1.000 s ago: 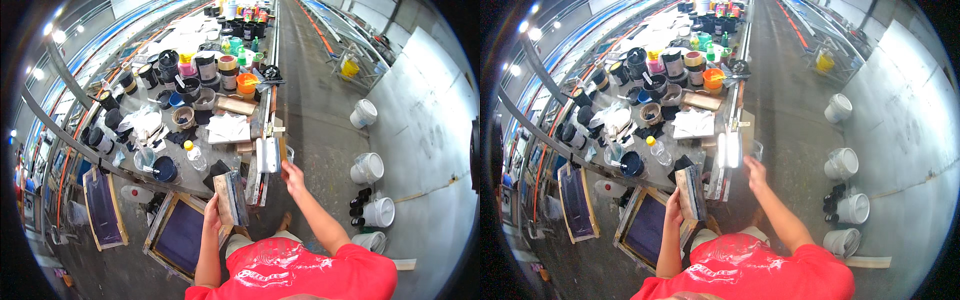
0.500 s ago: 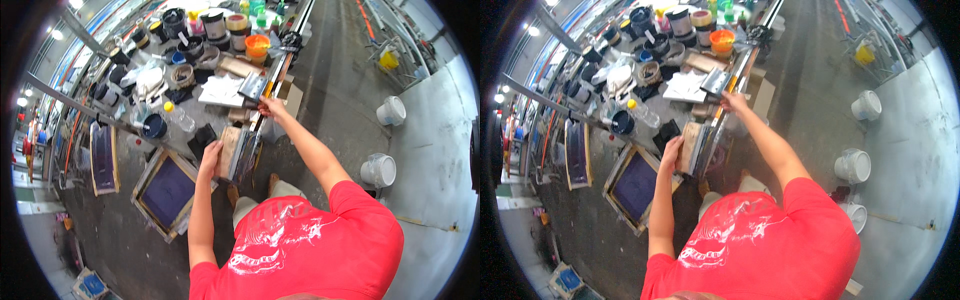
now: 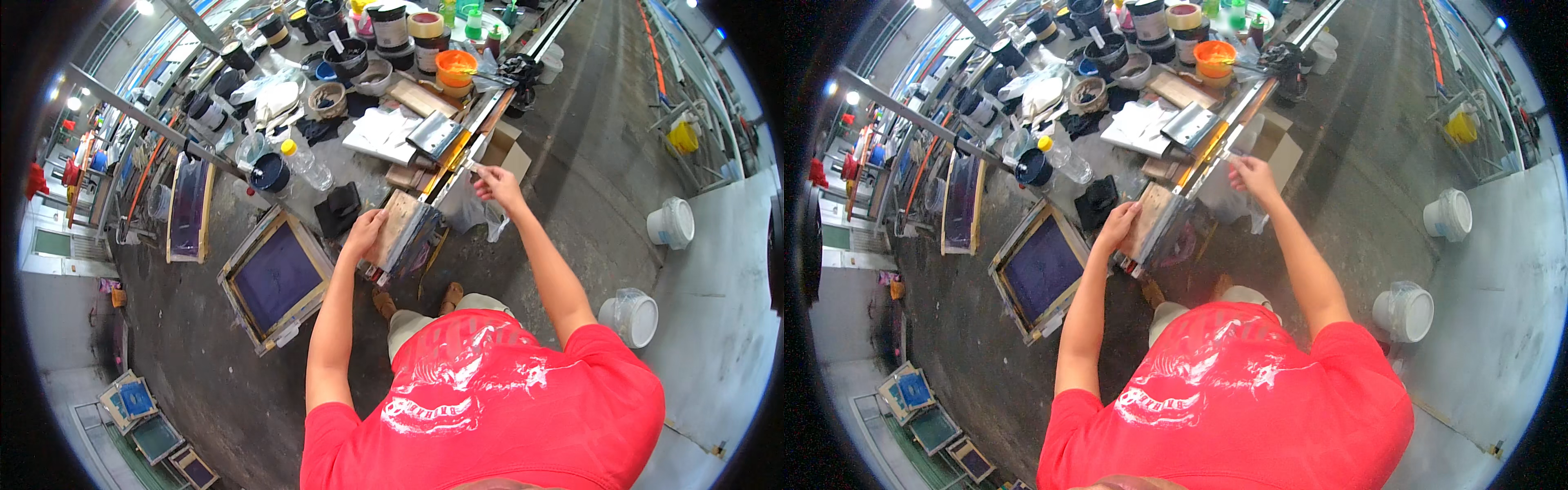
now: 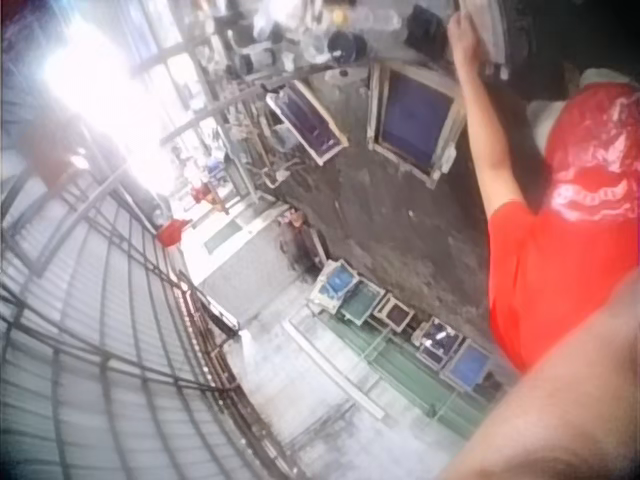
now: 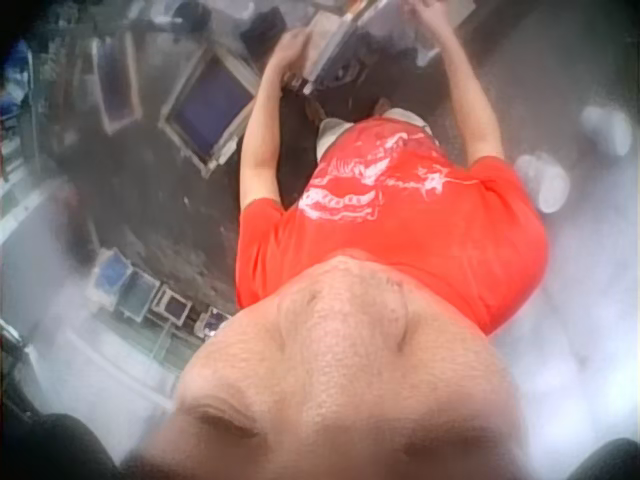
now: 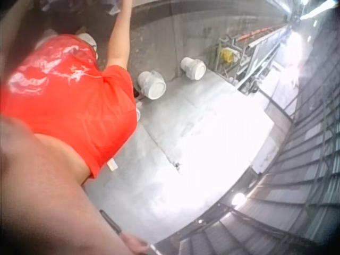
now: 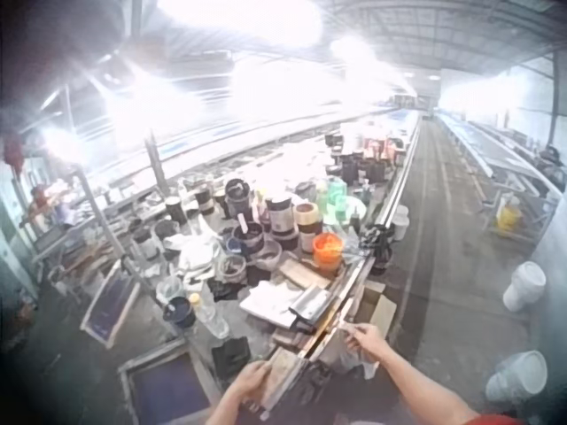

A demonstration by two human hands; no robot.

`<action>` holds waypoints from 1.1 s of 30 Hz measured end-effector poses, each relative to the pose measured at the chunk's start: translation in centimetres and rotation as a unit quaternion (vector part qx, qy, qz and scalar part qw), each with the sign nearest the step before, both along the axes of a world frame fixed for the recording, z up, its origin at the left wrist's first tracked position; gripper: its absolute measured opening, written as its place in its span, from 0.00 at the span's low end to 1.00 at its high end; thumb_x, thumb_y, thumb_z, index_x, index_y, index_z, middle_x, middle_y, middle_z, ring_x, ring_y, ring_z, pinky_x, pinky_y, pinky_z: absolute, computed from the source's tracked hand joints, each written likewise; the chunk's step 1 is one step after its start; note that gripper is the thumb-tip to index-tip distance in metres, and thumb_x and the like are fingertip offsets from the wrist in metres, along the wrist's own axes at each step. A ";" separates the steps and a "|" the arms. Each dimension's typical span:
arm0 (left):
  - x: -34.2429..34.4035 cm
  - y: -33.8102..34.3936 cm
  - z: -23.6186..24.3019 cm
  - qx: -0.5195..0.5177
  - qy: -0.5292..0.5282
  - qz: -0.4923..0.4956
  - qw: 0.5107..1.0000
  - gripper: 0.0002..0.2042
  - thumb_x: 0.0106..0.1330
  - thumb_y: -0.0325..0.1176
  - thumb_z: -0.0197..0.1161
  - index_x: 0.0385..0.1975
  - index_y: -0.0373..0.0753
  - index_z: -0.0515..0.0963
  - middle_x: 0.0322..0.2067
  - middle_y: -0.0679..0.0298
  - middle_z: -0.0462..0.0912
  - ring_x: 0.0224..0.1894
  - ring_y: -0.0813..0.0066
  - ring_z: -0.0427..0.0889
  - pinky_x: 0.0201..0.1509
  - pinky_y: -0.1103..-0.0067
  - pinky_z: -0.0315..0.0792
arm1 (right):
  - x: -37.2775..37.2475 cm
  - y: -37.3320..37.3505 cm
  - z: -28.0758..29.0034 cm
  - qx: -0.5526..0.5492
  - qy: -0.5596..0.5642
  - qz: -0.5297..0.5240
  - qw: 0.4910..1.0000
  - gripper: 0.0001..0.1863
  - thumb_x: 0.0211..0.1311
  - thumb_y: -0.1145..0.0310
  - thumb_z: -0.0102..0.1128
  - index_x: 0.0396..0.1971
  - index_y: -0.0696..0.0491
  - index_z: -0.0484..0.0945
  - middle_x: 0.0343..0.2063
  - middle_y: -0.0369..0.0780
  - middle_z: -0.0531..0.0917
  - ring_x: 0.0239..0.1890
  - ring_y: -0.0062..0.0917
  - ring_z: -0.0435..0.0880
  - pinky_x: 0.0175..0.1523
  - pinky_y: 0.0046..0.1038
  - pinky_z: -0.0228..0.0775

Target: The person uses a squeegee to pull dark ink across a screen-printing frame over a blue surfboard on a conveyor, then lifts the frame to reveal the printed logo. They walk to a workbench, place the frame down, and reload the screen with more ink using a squeegee.

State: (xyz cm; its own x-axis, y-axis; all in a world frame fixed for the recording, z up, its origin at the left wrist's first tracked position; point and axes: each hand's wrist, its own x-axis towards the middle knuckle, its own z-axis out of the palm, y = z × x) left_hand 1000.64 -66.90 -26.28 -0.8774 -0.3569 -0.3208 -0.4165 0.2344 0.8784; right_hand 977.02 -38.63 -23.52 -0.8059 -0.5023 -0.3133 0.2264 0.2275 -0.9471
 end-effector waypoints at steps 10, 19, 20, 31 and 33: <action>3.4 1.0 2.6 -0.017 0.062 0.128 0.990 0.23 0.70 0.42 0.59 0.60 0.34 0.71 0.48 0.59 0.82 0.49 0.70 0.79 0.50 0.75 0.73 | -4.4 3.6 -1.7 -0.023 0.037 -0.074 0.996 0.16 0.72 0.58 0.54 0.44 0.56 0.81 0.31 0.37 0.84 0.28 0.17 0.82 0.34 0.20 0.74; 19.1 5.9 6.9 0.077 0.104 0.483 0.866 0.21 0.72 0.41 0.58 0.60 0.40 0.69 0.46 0.63 0.81 0.41 0.76 0.81 0.37 0.81 0.75 | -26.3 -8.3 -3.2 -0.315 -0.265 -0.154 0.898 0.21 0.74 0.64 0.45 0.60 0.58 0.60 0.48 0.55 0.76 0.48 0.41 0.81 0.52 0.36 0.78; 21.3 6.9 7.1 0.081 0.088 0.498 0.859 0.21 0.72 0.41 0.58 0.60 0.40 0.69 0.46 0.62 0.82 0.40 0.76 0.81 0.36 0.81 0.76 | -27.7 -9.6 -4.2 -0.326 -0.293 -0.165 0.883 0.22 0.75 0.64 0.43 0.61 0.58 0.57 0.50 0.58 0.74 0.50 0.44 0.80 0.52 0.38 0.78; 31.4 13.5 7.2 0.080 0.037 0.659 0.747 0.19 0.72 0.44 0.57 0.58 0.42 0.71 0.43 0.64 0.82 0.37 0.78 0.81 0.37 0.81 0.73 | -35.2 -12.0 3.2 -0.410 -0.129 -0.175 0.886 0.07 0.64 0.70 0.63 0.38 0.57 0.81 0.34 0.39 0.84 0.34 0.25 0.82 0.38 0.24 0.77; 29.3 12.2 7.3 0.068 0.046 0.641 0.763 0.18 0.72 0.41 0.57 0.58 0.41 0.71 0.43 0.64 0.82 0.36 0.80 0.81 0.36 0.84 0.73 | -36.3 -11.7 6.1 -0.452 -0.125 -0.156 0.869 0.10 0.63 0.71 0.65 0.43 0.56 0.81 0.38 0.40 0.84 0.38 0.27 0.83 0.43 0.26 0.77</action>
